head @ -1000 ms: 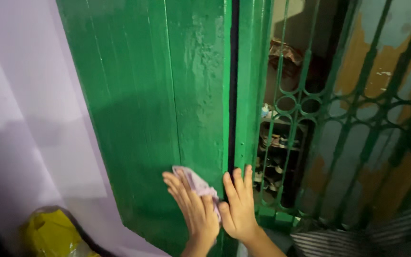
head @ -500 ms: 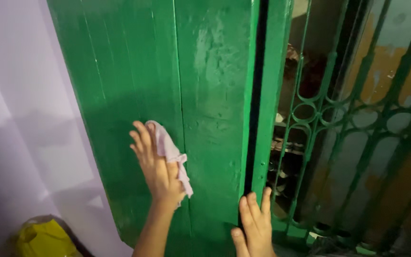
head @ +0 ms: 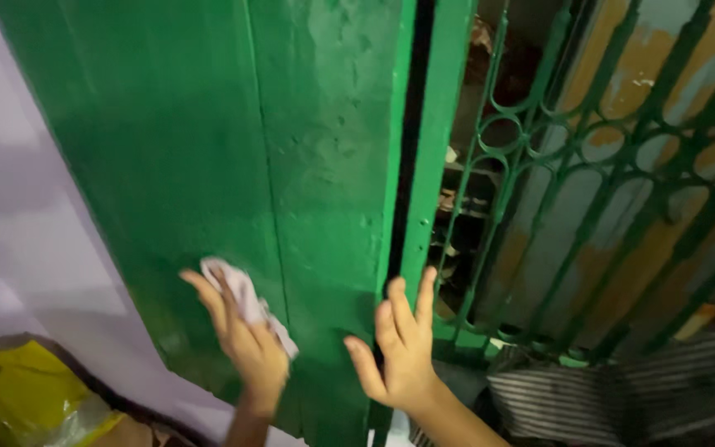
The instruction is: The person sprays a liquid onto a green wooden door and then wipes the door and a metal grate with a cloth.
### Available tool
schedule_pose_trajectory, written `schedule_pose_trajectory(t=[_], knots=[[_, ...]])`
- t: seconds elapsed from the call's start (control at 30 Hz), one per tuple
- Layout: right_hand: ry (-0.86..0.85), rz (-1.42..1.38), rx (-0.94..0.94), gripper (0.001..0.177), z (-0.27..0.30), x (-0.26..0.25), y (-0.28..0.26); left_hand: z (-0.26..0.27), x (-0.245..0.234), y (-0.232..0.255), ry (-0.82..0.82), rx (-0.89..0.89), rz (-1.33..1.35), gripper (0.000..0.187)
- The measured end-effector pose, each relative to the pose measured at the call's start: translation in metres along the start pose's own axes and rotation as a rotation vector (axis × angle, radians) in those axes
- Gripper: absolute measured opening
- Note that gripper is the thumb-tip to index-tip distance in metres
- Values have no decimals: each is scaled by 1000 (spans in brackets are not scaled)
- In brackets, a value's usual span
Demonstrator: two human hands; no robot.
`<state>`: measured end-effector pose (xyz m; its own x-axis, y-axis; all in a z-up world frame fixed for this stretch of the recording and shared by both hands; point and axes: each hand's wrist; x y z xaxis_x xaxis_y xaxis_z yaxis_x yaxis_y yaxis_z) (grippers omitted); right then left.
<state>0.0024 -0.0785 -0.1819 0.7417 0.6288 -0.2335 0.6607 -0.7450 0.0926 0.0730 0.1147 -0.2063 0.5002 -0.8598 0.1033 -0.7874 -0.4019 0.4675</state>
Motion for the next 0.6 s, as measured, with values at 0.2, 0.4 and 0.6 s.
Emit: schedule_pose_trajectory(t=[0.2,0.4,0.6], knots=[[-79,53,14,56,-6,-8,-6,98,5,27,-72,132,11,51],[-109,27,-12,65,-3,-9,-3,50,18,66,-171,32,32,57],[-150,-37,44,74,-1,-12,-4,-66,28,33,-112,90,-169,61]])
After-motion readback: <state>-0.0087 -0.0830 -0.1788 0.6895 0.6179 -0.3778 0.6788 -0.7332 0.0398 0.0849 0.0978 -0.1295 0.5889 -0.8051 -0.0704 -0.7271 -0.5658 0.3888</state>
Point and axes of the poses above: each hand's wrist, its own z-axis away from the middle knuckle, its own x-axis out of the palm, y = z × x, and after that the axes turned 1 degree about x, right-handed
